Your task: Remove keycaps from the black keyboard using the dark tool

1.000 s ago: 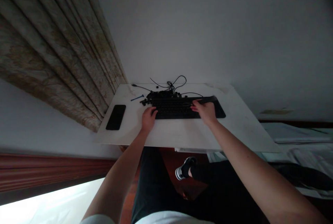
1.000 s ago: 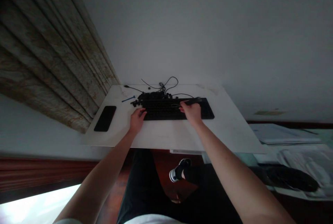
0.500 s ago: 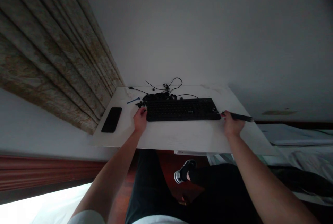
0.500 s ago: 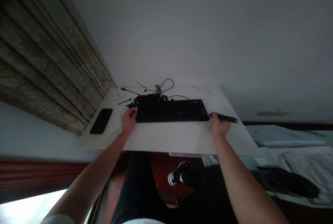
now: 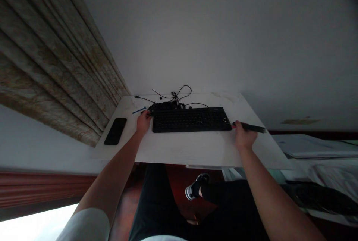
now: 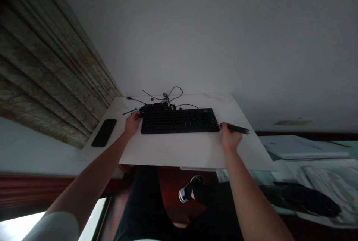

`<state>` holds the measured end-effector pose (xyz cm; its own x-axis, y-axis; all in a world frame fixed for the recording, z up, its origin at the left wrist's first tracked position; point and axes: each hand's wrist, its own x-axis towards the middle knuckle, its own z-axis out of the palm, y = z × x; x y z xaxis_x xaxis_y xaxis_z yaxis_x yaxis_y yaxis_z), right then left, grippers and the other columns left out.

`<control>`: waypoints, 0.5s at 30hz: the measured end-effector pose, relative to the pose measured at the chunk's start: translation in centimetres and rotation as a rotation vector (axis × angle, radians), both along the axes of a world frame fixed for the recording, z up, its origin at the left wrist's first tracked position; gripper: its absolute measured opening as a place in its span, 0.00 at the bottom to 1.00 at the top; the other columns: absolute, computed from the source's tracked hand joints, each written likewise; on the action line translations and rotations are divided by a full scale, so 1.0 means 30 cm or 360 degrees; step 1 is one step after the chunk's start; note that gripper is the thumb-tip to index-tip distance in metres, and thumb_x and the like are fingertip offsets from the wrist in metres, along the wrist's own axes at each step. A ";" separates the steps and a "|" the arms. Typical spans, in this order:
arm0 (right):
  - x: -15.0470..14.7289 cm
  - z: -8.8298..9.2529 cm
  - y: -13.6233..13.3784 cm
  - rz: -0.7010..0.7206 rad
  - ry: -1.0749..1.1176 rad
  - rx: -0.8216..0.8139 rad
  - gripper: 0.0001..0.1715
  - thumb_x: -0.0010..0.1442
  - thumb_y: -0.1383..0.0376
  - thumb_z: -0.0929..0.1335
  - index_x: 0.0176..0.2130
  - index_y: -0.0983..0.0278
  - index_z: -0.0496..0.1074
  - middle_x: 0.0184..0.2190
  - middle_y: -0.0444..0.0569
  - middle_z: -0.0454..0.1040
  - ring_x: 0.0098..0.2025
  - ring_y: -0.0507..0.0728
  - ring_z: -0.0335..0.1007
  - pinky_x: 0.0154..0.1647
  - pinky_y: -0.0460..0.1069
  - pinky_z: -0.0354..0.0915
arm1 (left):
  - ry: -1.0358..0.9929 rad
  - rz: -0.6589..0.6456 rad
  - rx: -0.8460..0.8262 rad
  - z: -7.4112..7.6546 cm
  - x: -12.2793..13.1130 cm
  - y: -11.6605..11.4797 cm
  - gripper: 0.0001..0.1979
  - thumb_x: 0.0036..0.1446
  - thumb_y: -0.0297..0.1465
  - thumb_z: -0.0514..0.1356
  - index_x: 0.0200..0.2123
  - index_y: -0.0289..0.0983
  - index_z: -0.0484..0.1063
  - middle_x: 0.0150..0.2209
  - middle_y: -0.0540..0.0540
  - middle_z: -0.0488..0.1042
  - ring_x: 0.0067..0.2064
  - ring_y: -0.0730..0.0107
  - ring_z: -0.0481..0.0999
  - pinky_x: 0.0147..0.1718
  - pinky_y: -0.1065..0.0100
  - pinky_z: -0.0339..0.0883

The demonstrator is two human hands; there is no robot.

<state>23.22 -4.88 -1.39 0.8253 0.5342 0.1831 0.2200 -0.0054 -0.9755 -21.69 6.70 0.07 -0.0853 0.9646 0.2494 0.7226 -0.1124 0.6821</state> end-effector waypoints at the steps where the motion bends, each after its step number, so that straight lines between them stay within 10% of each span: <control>1: 0.002 -0.002 0.001 0.0005 0.0006 0.0002 0.15 0.50 0.57 0.72 0.29 0.68 0.76 0.26 0.52 0.77 0.33 0.60 0.75 0.44 0.58 0.72 | -0.0029 0.0003 0.0028 0.001 0.003 0.000 0.14 0.56 0.23 0.60 0.46 0.36 0.73 0.43 0.42 0.78 0.41 0.63 0.79 0.47 0.59 0.73; 6: 0.007 -0.012 0.004 -0.0032 0.0011 0.0007 0.15 0.51 0.58 0.72 0.30 0.69 0.76 0.27 0.53 0.77 0.31 0.59 0.75 0.41 0.56 0.72 | -0.0114 0.0036 0.0317 0.000 0.046 -0.063 0.18 0.56 0.20 0.56 0.49 0.37 0.70 0.52 0.39 0.71 0.45 0.65 0.77 0.50 0.59 0.73; 15: 0.009 -0.012 0.010 -0.0068 0.0063 0.0047 0.16 0.48 0.56 0.74 0.29 0.67 0.75 0.24 0.49 0.75 0.28 0.57 0.72 0.31 0.52 0.71 | 0.0125 -0.0500 0.0386 -0.014 0.168 -0.246 0.15 0.59 0.21 0.56 0.47 0.40 0.71 0.49 0.43 0.72 0.53 0.62 0.73 0.58 0.58 0.68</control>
<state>23.49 -4.60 -1.75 0.8541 0.4931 0.1653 0.1815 0.0152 -0.9833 -16.64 -0.67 -0.36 0.2327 0.8529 0.4673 0.6762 -0.4872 0.5526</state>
